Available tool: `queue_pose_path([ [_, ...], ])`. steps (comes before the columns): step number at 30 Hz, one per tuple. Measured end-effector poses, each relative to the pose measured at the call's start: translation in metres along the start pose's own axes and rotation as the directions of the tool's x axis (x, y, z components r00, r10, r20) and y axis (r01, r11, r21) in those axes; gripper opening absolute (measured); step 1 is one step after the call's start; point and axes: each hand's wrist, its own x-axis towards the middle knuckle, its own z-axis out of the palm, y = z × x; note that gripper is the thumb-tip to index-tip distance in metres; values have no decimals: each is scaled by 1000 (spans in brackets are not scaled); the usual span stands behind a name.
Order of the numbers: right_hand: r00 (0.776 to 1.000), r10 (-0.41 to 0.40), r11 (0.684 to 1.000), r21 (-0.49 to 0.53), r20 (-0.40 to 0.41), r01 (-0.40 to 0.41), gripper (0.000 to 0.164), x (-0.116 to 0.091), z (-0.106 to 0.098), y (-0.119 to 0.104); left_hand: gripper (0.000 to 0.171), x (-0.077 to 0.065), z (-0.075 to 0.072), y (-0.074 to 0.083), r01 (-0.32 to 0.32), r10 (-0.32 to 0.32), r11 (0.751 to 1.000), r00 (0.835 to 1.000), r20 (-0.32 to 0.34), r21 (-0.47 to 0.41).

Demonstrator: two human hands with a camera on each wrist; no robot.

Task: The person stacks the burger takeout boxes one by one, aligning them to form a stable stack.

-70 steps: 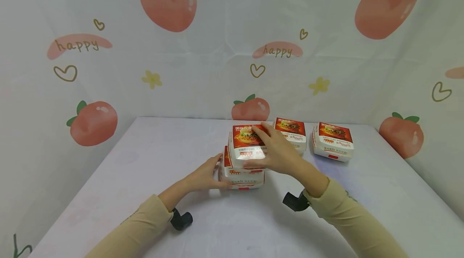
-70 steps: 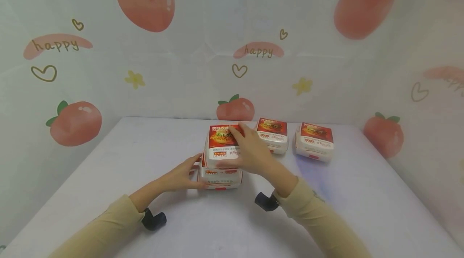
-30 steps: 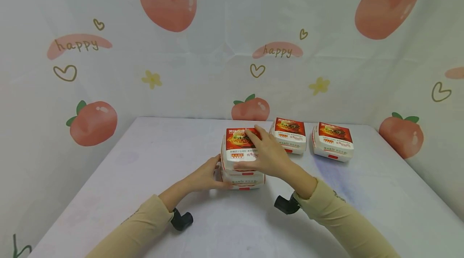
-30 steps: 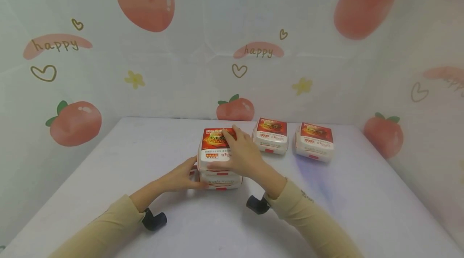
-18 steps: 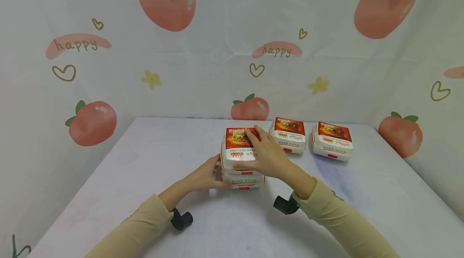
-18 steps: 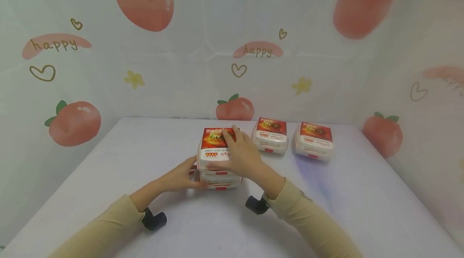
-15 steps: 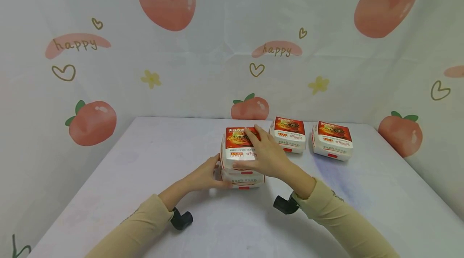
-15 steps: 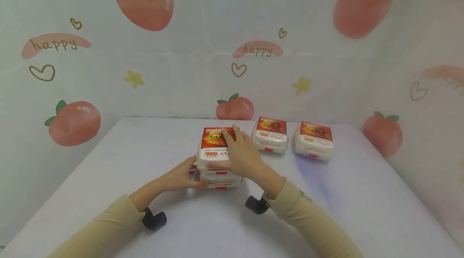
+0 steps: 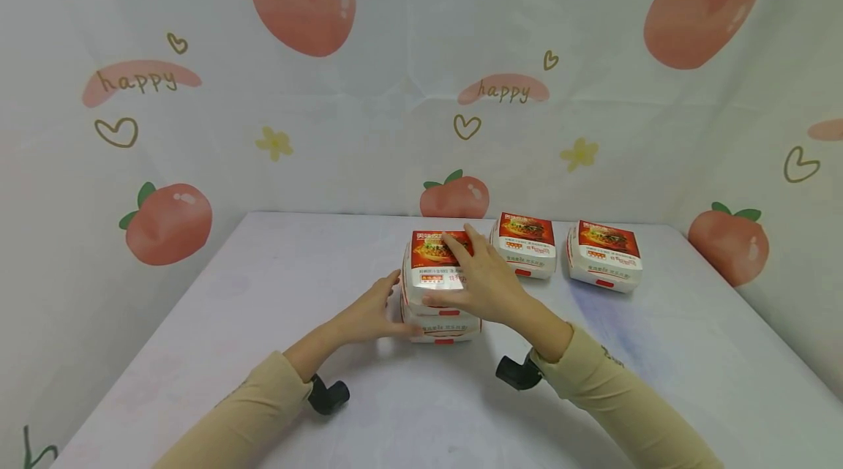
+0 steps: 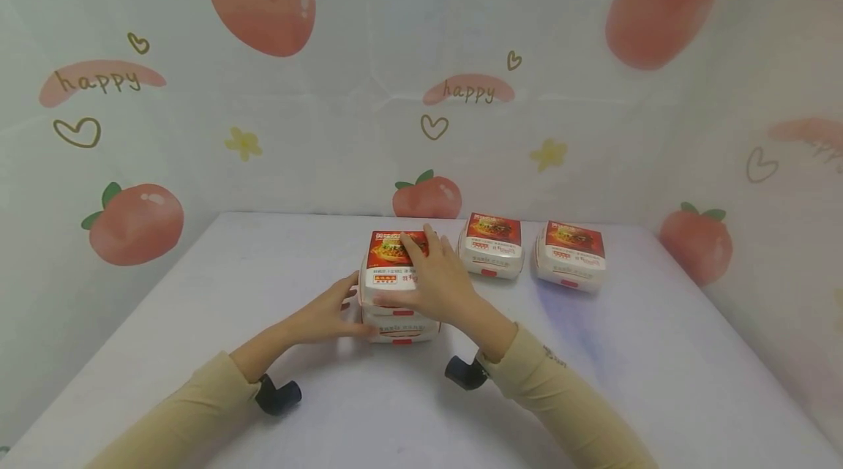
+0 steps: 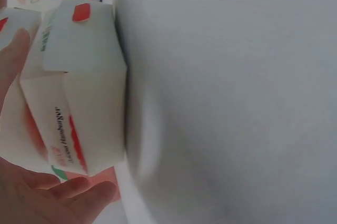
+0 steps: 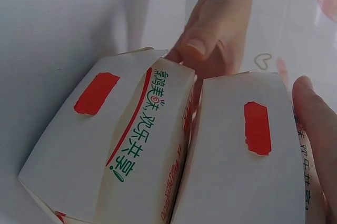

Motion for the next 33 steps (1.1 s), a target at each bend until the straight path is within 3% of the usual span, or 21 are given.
queue_pose_path([
  [5,1000,-11,1000,-2,-11,10,96,-1,-3,-1,109,-3,-7,5,6,-6,1000,999,-47,3],
  [12,999,-19,1000,18,-28,19,91,-4,-9,1,107,-7,-11,16,-79,77,997,990,-118,-12],
  [18,997,4,995,98,-74,3,84,-5,-14,10,103,-9,-8,20,-149,149,989,980,-134,5],
  [33,982,132,961,260,-137,-93,64,-22,-25,60,96,-9,-3,19,-136,133,991,983,-128,-15],
])
